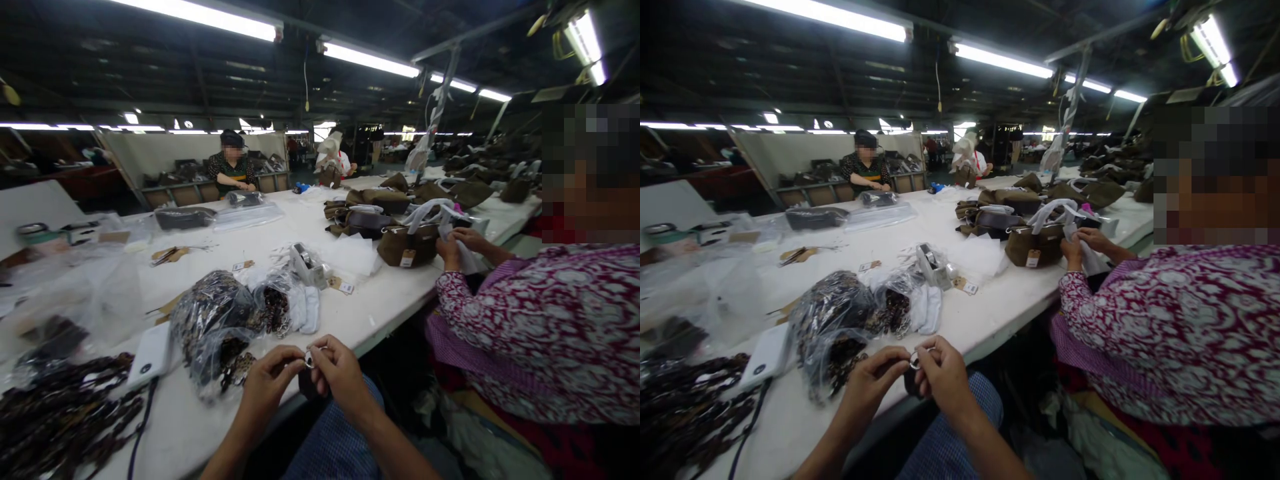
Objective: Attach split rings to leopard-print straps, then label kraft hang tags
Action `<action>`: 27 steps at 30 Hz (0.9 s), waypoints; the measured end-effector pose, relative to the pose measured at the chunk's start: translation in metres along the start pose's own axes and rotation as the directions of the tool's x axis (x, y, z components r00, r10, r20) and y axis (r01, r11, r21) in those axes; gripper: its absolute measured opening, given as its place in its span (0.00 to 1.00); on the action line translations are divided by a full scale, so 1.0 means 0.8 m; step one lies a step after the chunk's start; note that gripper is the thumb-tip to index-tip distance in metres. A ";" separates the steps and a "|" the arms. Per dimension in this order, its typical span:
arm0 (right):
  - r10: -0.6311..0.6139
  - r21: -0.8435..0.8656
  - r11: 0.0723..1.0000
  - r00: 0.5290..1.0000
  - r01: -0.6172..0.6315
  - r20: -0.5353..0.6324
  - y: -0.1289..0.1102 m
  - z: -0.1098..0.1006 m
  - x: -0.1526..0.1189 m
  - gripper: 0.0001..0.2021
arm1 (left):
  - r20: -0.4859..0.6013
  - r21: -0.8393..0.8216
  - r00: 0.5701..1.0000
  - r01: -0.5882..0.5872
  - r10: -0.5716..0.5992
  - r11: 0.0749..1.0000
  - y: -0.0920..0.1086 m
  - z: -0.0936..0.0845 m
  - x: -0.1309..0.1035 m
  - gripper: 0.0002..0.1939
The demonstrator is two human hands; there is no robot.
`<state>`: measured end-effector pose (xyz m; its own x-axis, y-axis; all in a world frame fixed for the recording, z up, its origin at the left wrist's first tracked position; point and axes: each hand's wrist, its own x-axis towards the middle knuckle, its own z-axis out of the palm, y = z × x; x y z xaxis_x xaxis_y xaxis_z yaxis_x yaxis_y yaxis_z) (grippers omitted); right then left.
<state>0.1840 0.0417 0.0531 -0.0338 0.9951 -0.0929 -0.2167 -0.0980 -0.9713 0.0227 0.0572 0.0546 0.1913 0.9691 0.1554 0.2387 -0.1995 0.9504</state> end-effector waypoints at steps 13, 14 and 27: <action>-0.154 -0.435 0.880 0.981 0.191 0.120 0.014 -0.011 -0.027 0.16 | -0.083 -0.302 0.960 0.230 -0.266 0.925 0.019 0.013 -0.041 0.08; -0.225 -0.491 0.827 0.962 0.274 0.157 0.015 -0.010 -0.029 0.15 | -0.105 -0.308 0.956 0.231 -0.275 0.923 0.019 0.013 -0.044 0.08; -0.191 -0.504 0.805 0.941 0.313 0.278 0.020 0.002 -0.028 0.24 | -0.782 0.151 0.623 0.221 -0.020 0.963 0.064 -0.164 -0.074 0.22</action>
<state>0.1797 0.0176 0.0404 -0.2621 0.9518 0.1592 0.3066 0.2385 -0.9215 -0.1013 0.0083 0.1292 -0.6303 0.7208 0.2885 0.4165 0.0003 0.9091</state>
